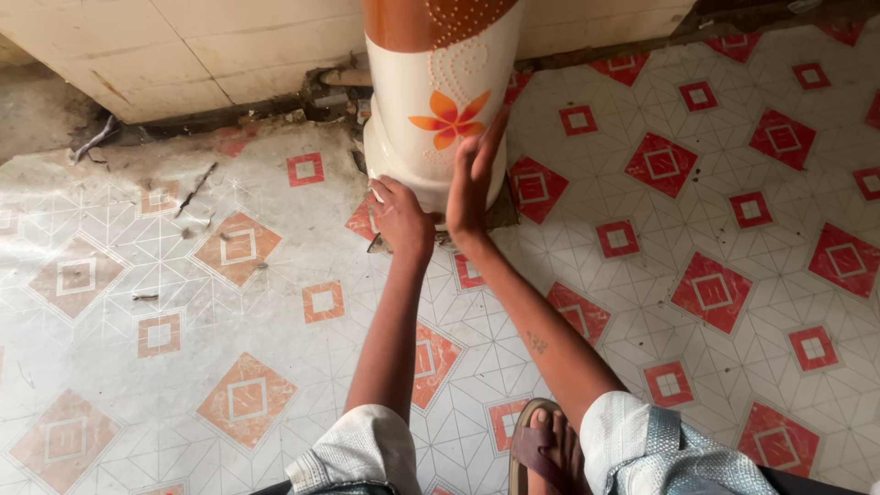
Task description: The person wipes the basin and pedestal of a sink by hand with a cloth, cleaning the exterior surfaces from top to bottom.
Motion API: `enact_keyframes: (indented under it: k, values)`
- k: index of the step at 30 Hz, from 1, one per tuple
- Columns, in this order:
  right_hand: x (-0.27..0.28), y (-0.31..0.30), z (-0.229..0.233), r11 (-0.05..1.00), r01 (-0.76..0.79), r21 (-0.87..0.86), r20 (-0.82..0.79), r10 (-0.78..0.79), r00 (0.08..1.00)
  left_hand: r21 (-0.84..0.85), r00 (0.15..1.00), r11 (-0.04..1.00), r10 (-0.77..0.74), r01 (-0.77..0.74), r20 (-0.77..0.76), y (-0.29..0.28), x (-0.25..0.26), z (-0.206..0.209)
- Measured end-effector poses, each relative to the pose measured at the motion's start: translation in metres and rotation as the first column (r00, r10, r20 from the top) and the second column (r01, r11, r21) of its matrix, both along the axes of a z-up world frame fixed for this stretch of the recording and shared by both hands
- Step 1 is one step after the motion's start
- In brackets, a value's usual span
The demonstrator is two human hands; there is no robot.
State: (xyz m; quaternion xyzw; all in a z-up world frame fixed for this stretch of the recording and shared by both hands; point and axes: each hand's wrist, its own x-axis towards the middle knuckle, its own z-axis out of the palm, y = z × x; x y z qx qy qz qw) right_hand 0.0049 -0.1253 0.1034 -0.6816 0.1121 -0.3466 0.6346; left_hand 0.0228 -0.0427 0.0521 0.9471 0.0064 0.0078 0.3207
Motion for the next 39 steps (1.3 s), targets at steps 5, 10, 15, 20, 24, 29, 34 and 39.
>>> enact_keyframes:
  k: [5,10,15,20,24,29,34,39]
  values:
    - [0.035,-0.056,0.009,0.993,-0.122,0.001,0.104,0.121,0.987,-0.045,0.992,0.999,-0.003,-0.003,-0.13,0.0,-0.001,0.021]
    - [0.075,-0.132,-0.075,0.917,-0.311,0.25,-0.069,0.337,0.939,-0.059,1.0,0.998,-0.022,0.022,0.016,0.005,-0.006,0.016]
    - [0.03,-0.135,-0.151,0.953,-0.198,0.228,-0.363,0.272,0.891,-0.021,0.999,0.999,-0.04,0.04,0.029,0.002,-0.002,0.007]
    - [-0.013,-0.074,-0.114,0.991,-0.104,0.088,-0.259,0.123,0.958,-0.064,0.998,0.997,-0.048,0.05,0.041,0.006,-0.006,0.0]
    - [-0.02,-0.048,-0.086,0.987,-0.152,0.057,-0.168,0.159,0.973,-0.038,0.999,0.999,-0.03,0.029,-0.022,0.004,-0.006,0.005]
    - [-0.022,-0.084,-0.109,0.918,-0.223,0.329,-0.022,0.243,0.97,-0.013,0.998,0.999,-0.033,0.032,-0.048,0.003,-0.006,0.007]
    - [-0.013,-0.129,-0.12,0.596,-0.306,0.743,0.261,0.163,0.951,-0.02,0.996,1.0,-0.025,0.023,-0.09,0.001,-0.007,0.01]
    - [0.014,-0.133,-0.135,0.609,-0.121,0.784,0.135,0.024,0.991,0.002,0.997,1.0,-0.031,0.031,-0.068,0.0,-0.005,0.011]
